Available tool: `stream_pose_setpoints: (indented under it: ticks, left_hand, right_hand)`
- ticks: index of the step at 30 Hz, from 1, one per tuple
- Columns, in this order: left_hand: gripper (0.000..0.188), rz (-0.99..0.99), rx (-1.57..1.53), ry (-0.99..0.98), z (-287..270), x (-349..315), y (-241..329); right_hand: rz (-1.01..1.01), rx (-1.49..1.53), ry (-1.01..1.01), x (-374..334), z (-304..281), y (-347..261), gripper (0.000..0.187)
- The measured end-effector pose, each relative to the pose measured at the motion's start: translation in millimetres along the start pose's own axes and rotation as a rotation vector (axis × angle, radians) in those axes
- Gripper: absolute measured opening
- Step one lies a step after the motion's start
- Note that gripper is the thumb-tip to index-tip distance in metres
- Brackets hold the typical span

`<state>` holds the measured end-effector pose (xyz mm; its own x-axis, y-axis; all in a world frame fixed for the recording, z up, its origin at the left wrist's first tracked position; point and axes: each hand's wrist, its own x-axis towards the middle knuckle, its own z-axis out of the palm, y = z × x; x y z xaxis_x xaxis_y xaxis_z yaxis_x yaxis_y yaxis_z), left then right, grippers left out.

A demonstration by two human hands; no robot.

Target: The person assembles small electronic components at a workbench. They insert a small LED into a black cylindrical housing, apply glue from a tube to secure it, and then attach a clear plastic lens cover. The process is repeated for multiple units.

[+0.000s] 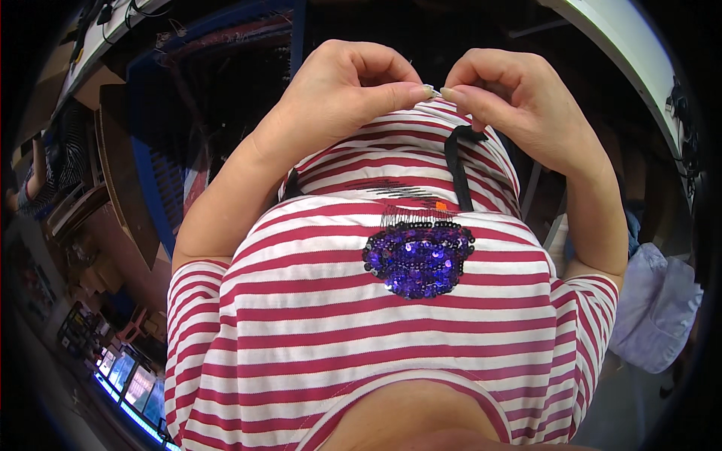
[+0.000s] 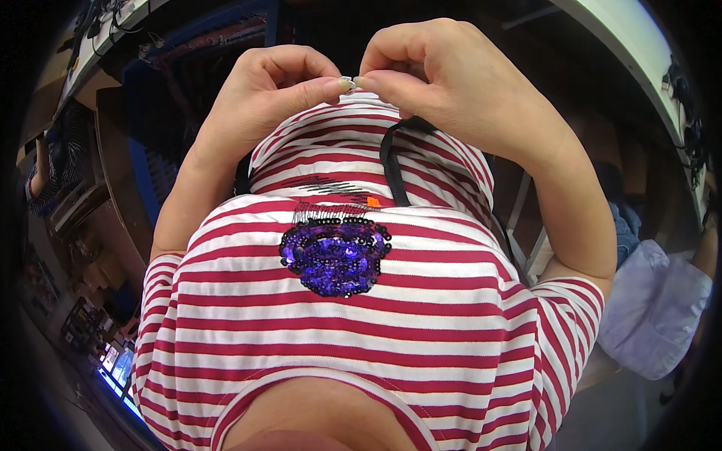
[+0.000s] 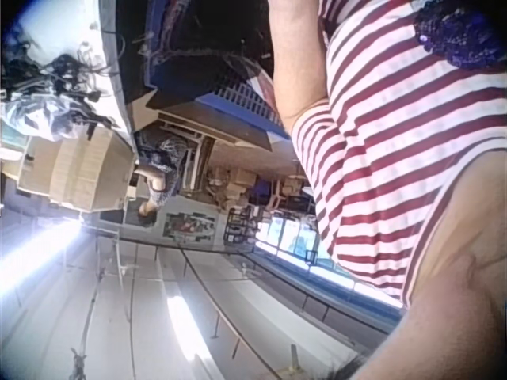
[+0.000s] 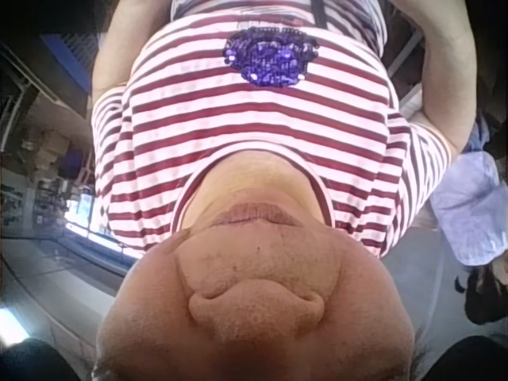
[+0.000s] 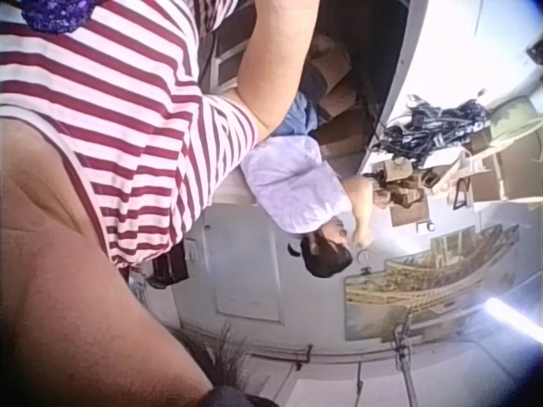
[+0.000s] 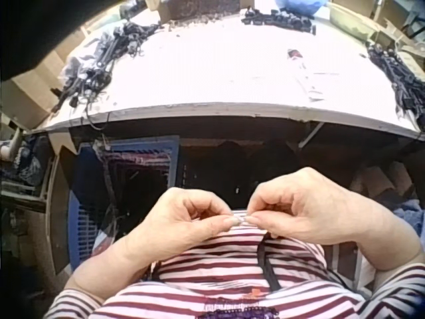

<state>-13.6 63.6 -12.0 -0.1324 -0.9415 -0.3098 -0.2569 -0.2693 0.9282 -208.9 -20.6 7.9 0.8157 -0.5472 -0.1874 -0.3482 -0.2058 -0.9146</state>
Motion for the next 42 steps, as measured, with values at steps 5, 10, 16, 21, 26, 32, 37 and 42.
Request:
stream_pose_setpoints:
  ticks: [5, 10, 16, 21, 26, 32, 37, 42]
  left_hand:
    - [0.016, 0.069, -0.01, 0.041, 3.6, 2.3, -0.3]
    - [0.014, 0.073, -0.045, 0.028, 2.3, 2.0, 0.4]
    - [0.012, 0.023, -0.206, -0.023, 2.1, 2.9, -0.2]
    - [0.013, 0.024, -0.462, -0.035, 7.2, 4.2, -3.3]
    - [0.013, 0.076, -0.643, 0.021, 13.6, 8.7, -8.8]
    - [0.013, 0.108, -0.58, 0.06, 13.0, 9.5, -5.9]
    - [0.017, 0.106, -0.24, -0.048, -9.4, 10.3, 7.5]
    - [0.012, 0.08, -0.15, -0.173, -15.3, 14.9, 12.9]
  right_hand:
    - [0.02, 0.038, -0.018, -1.1, -3.5, 2.1, 0.019]
    - [-0.031, 0.018, 0.024, -2.3, -1.1, 5.3, 0.017]
    - [-0.004, 0.113, 0.035, -3.7, 2.0, 6.9, 0.015]
    - [-0.039, 0.315, 0.04, -3.7, 5.2, 11.3, 0.015]
    - [-0.351, -0.139, 0.451, -6.4, 23.2, 10.3, 0.013]
    - [-0.478, -0.266, 0.514, 0.9, 21.6, 18.6, 0.012]
    - [-0.406, -0.153, 0.313, -0.1, 10.0, 15.5, 0.008]
    - [-0.403, -0.176, 0.285, 0.5, 9.5, 12.4, 0.008]
